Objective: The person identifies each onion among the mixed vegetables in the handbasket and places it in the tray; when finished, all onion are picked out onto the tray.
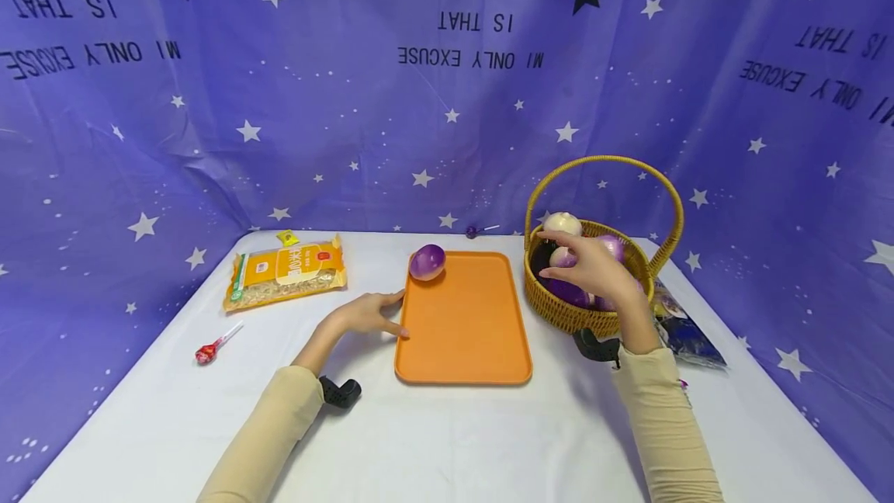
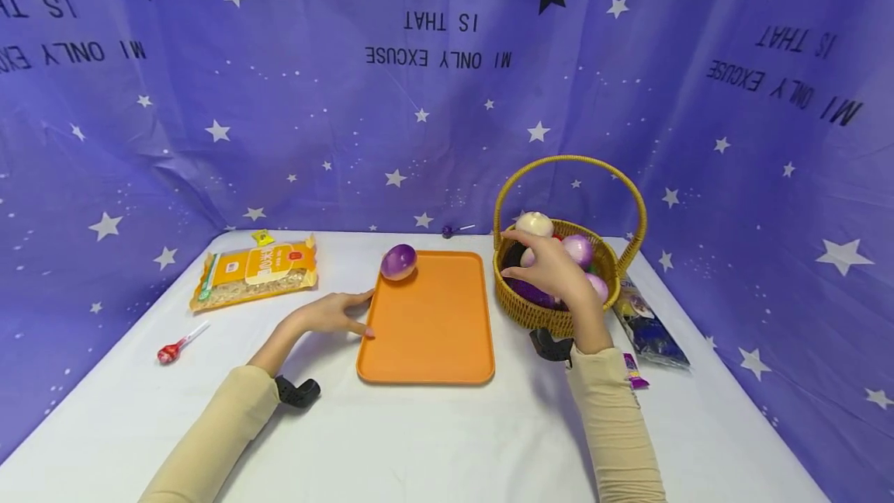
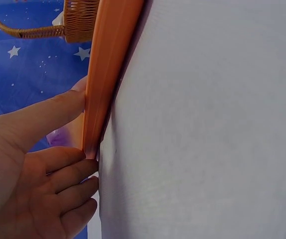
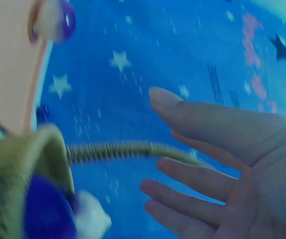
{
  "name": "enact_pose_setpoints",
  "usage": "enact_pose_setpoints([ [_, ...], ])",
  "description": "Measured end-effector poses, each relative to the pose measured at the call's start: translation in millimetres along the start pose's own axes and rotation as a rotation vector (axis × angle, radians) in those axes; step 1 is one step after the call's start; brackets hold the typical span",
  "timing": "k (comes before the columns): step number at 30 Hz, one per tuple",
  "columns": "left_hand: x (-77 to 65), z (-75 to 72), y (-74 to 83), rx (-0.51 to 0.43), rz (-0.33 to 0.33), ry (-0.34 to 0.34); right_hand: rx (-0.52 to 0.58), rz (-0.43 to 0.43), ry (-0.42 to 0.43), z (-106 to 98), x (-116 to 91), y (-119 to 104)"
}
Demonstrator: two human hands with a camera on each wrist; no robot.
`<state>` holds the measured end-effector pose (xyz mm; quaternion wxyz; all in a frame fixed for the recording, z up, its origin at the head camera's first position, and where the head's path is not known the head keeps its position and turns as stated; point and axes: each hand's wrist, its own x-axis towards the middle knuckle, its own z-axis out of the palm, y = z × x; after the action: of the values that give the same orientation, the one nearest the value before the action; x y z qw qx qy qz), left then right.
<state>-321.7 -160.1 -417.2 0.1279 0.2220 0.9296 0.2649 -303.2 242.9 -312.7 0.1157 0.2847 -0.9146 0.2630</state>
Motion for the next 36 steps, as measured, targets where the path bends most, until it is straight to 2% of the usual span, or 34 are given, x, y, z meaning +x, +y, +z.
enact_pose_setpoints([
  [3, -0.6, -0.4, -0.1, -0.004, -0.005, 0.0, -0.051, 0.012, 0.002, -12.8, -8.7, 10.0],
  [7, 0.2, -1.4, -0.7, -0.009, -0.006, -0.004, -0.073, 0.077, -0.012, -31.2, -21.6, 17.9],
  [13, 0.5, -0.7, -1.5, -0.015, -0.005, -0.007, -0.027, 0.187, -0.079, -53.9, -42.5, 33.0],
  [19, 0.4, -0.7, -1.0, -0.004, 0.003, -0.011, 0.014, 0.225, -0.139, -69.3, -60.0, 45.6],
  [26, -0.7, -2.1, -1.0, 0.007, 0.004, -0.011, 0.062, 0.297, -0.207, -70.9, -68.5, 67.7],
  [36, -0.2, -2.1, 0.2, -0.007, 0.009, -0.013, 0.075, 0.294, -0.253, -57.4, -64.0, 86.9],
])
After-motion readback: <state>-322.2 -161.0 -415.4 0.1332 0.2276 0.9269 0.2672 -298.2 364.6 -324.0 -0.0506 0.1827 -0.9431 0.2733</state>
